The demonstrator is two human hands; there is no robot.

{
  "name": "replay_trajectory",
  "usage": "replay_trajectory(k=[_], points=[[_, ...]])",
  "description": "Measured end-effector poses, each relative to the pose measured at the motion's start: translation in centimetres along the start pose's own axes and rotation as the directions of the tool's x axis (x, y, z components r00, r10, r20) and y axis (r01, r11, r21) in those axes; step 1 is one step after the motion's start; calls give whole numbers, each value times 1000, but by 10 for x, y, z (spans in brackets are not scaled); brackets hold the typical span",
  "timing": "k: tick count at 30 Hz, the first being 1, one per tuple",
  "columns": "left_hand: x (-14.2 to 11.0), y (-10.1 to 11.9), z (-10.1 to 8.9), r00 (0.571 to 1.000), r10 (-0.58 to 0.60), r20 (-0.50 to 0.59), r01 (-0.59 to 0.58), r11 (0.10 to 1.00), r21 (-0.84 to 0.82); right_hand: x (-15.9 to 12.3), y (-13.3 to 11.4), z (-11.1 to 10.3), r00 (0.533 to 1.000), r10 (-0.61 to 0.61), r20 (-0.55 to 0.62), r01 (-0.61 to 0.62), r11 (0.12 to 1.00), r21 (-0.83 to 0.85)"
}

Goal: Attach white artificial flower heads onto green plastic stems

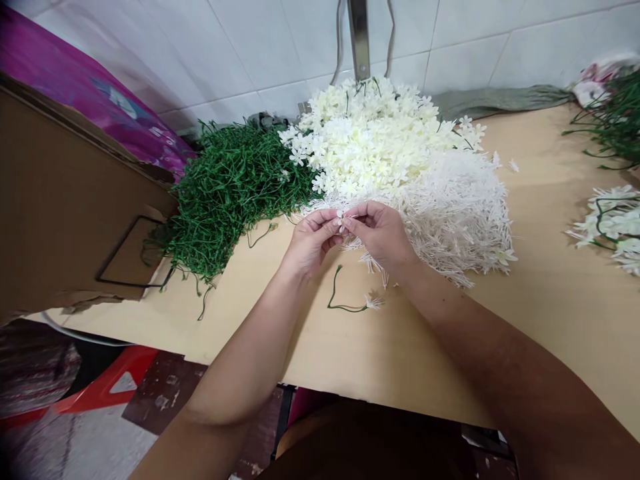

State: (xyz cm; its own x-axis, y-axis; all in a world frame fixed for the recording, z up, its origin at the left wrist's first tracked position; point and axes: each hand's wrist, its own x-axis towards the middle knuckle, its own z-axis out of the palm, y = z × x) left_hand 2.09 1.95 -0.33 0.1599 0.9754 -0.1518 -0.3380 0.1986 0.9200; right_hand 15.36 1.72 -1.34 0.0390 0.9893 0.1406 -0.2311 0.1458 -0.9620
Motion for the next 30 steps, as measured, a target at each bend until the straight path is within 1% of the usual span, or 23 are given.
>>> replay_trajectory(k=[4,8,10,13,18,24,30], points=[[1,-1,-1,1000,2,19,-2,1000,0,0,-1,-1,1000,9,14,-9,999,32],[-1,0,1,1000,10,22,-11,998,62,-1,-1,0,999,44,22,-46,997,54],[-1,0,3,1000,7,17,-8,995,103,-2,-2,0,997,71,31,-73,995,70],[-2,1,3,999,32,18,-35,988,149,-2,-2,0,991,112,70,-119,986,116],[0,0,0,997,69,43,-76,981,178,-2,-2,-1,965,217,149,-240,958,158],[0,0,-1,994,80,74,-93,977,191,-2,-6,-3,946,230,226,-264,955,135],[-1,1,1,995,66,81,-80,980,183,-1,-9,-6,940,223,257,-253,963,93]])
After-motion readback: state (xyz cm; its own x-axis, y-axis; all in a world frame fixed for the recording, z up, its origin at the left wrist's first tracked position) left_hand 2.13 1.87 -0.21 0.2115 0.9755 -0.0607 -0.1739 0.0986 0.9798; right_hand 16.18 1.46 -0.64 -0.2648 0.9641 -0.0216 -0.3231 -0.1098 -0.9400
